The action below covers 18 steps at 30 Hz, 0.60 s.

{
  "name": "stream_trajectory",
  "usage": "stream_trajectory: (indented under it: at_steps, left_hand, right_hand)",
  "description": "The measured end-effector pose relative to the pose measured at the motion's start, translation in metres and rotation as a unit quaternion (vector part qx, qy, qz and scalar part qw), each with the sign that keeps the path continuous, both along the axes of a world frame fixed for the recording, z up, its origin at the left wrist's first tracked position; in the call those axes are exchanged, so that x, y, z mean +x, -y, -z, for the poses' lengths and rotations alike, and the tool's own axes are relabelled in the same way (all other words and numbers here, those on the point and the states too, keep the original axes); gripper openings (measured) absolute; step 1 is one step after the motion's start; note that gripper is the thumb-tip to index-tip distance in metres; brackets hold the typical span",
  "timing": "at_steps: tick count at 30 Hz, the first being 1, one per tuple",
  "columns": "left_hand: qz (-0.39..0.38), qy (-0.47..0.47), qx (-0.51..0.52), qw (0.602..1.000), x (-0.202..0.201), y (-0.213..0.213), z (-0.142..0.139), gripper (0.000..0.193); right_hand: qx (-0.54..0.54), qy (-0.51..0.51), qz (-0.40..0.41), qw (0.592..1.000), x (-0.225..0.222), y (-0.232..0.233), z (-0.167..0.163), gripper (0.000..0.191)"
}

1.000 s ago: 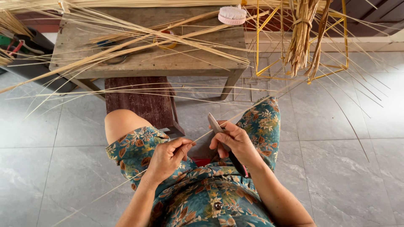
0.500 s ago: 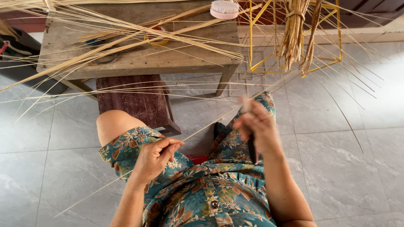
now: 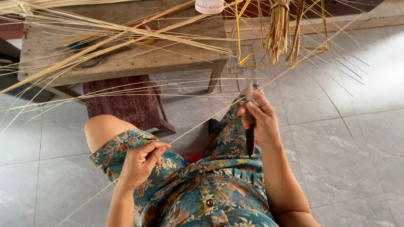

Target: The person sits at a wooden workbench and uses a knife to shave thin bamboo strips. They hold each strip with the left hand and draw the knife along its length with the right hand, repeating the motion on multiple strips.

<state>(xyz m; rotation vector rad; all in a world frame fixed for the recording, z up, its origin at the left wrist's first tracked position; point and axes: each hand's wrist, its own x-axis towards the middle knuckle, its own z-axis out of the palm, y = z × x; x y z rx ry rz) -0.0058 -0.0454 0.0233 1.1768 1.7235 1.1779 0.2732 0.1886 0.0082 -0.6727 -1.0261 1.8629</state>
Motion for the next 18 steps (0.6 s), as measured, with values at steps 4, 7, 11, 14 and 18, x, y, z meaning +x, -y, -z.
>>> stream_trajectory:
  at_steps: [4,7,11,14,18]
  left_hand:
    - [0.008,0.01,-0.009,1.0,0.01,-0.008,0.002,0.015]
    - [0.019,-0.01,-0.025,0.999,0.023,-0.018,0.002,0.017]
    - [0.011,-0.028,-0.024,0.999,0.025,-0.019,-0.001,0.02]
    - [0.005,-0.006,-0.02,1.0,0.016,-0.011,-0.003,0.018]
    - [-0.001,0.001,-0.037,0.999,0.017,-0.013,0.0,0.018]
  right_hand:
    - [0.05,0.08,-0.052,0.994,-0.008,0.011,-0.011,0.042]
    - [0.068,0.226,-0.18,0.955,-0.033,0.052,-0.01,0.047]
    - [0.033,0.133,-0.263,0.955,-0.051,0.067,-0.009,0.032]
    - [0.05,0.145,-0.208,0.966,-0.045,0.05,-0.012,0.028]
    - [0.064,0.143,-0.211,0.965,-0.043,0.049,-0.011,0.029]
